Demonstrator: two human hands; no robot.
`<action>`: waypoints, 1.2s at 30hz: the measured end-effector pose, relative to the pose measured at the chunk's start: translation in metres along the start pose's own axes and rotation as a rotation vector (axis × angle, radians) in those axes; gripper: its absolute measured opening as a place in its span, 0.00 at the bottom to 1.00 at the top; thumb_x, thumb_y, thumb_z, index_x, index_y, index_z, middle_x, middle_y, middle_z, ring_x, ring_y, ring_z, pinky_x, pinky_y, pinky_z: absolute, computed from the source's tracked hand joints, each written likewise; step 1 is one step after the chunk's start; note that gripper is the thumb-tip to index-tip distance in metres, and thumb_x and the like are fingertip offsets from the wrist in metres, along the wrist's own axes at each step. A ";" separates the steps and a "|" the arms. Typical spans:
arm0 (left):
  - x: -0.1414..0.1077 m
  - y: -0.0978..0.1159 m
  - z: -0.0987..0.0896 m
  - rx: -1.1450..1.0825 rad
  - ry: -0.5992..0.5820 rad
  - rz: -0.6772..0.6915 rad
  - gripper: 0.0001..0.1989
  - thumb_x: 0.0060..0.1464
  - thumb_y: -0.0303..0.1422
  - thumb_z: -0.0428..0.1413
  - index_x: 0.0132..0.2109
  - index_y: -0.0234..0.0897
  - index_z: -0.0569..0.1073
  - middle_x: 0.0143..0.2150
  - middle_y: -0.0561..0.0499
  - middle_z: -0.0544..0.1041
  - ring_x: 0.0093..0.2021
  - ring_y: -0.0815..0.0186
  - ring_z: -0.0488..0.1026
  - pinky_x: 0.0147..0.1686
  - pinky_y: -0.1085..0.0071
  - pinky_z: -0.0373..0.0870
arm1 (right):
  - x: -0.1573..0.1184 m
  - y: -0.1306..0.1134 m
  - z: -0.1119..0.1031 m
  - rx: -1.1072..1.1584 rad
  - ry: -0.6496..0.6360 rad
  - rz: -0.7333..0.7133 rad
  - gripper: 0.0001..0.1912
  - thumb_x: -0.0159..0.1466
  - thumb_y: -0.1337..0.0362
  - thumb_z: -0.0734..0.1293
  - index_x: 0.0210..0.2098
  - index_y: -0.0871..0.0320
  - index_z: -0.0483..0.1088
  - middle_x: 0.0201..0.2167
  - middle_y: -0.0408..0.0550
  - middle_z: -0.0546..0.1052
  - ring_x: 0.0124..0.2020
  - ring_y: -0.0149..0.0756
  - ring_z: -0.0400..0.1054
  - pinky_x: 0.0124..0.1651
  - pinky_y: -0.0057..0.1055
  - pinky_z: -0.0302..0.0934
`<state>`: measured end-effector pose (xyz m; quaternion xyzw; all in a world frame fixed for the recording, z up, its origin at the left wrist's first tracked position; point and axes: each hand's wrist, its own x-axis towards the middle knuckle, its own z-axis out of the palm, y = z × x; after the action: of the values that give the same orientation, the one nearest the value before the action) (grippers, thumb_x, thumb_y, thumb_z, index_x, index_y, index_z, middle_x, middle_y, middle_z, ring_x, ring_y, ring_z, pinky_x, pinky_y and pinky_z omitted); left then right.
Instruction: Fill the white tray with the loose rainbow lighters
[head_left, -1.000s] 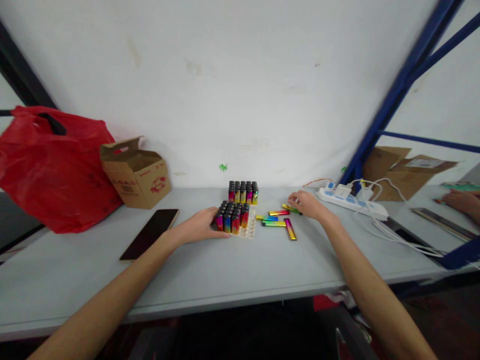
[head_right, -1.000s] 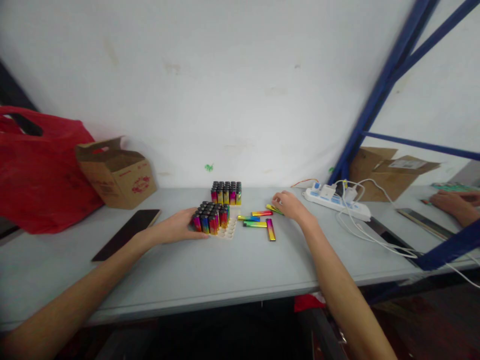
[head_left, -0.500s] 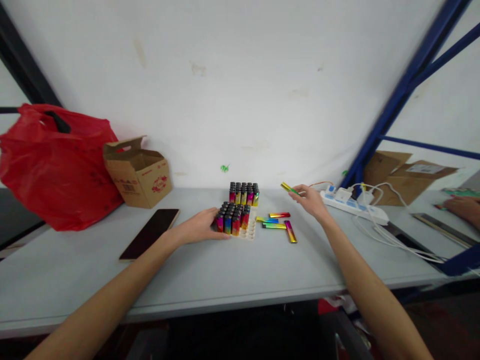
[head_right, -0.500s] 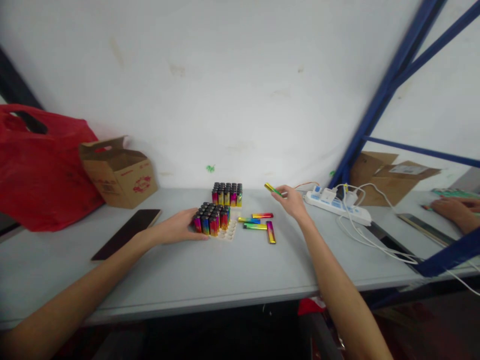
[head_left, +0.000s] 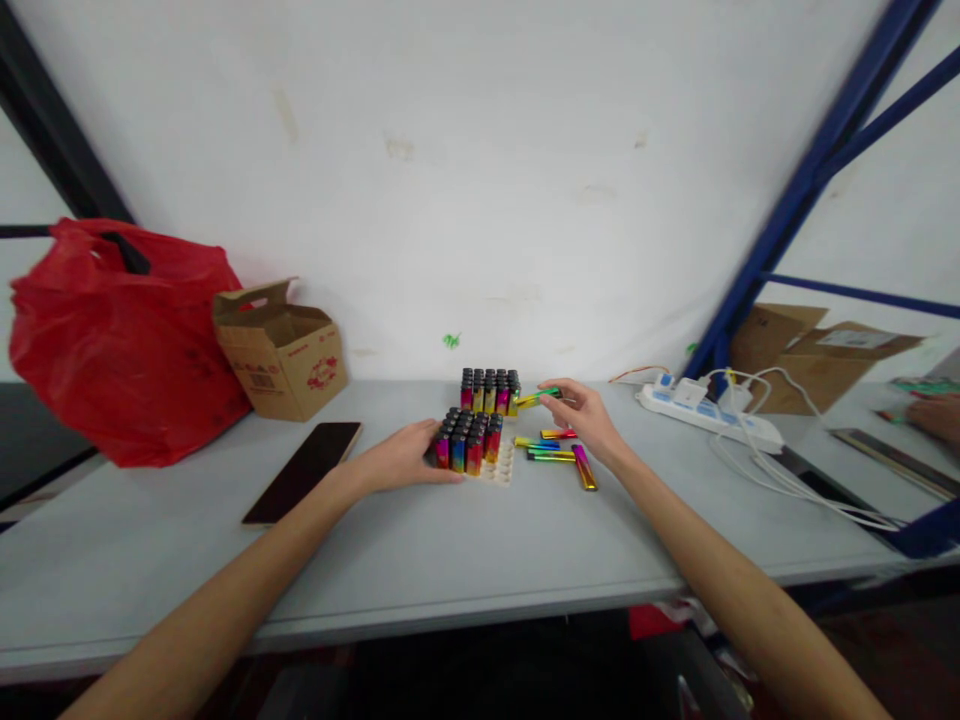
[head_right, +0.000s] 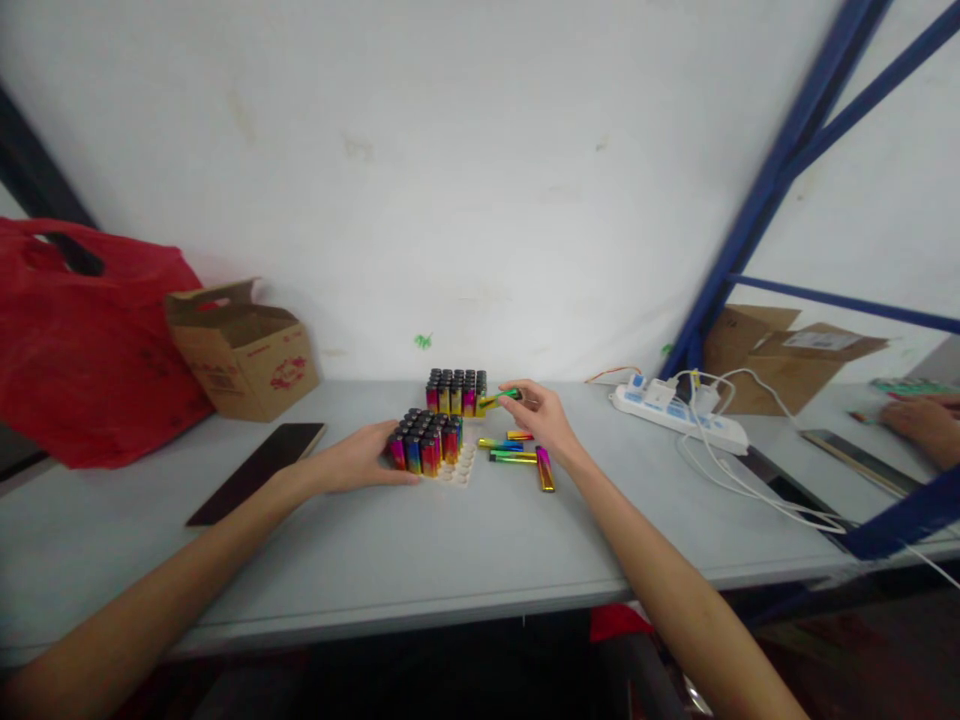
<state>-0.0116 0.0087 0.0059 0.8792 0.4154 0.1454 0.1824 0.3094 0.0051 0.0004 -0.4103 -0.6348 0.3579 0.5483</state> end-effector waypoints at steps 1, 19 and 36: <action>0.000 0.000 0.000 -0.006 0.004 0.010 0.38 0.46 0.58 0.64 0.56 0.37 0.73 0.54 0.43 0.80 0.52 0.48 0.77 0.55 0.59 0.72 | -0.001 0.001 0.005 0.041 0.007 0.020 0.22 0.58 0.46 0.75 0.41 0.57 0.76 0.20 0.36 0.63 0.20 0.26 0.54 0.24 0.27 0.50; 0.000 0.001 -0.001 -0.031 0.012 0.026 0.37 0.46 0.56 0.64 0.56 0.37 0.74 0.53 0.45 0.80 0.52 0.49 0.77 0.53 0.61 0.72 | -0.016 0.003 0.052 0.248 -0.211 0.411 0.30 0.63 0.35 0.60 0.22 0.55 0.56 0.16 0.32 0.48 0.16 0.22 0.37 0.19 0.23 0.33; -0.001 0.001 -0.001 -0.033 0.003 0.043 0.34 0.47 0.54 0.64 0.56 0.37 0.74 0.55 0.43 0.79 0.54 0.48 0.76 0.56 0.59 0.71 | -0.020 -0.001 0.049 0.012 -0.252 0.050 0.29 0.70 0.37 0.54 0.39 0.56 0.67 0.22 0.38 0.62 0.22 0.30 0.55 0.26 0.29 0.52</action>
<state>-0.0117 0.0079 0.0068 0.8846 0.3941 0.1574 0.1933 0.2617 -0.0140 -0.0135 -0.3746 -0.6862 0.4240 0.4572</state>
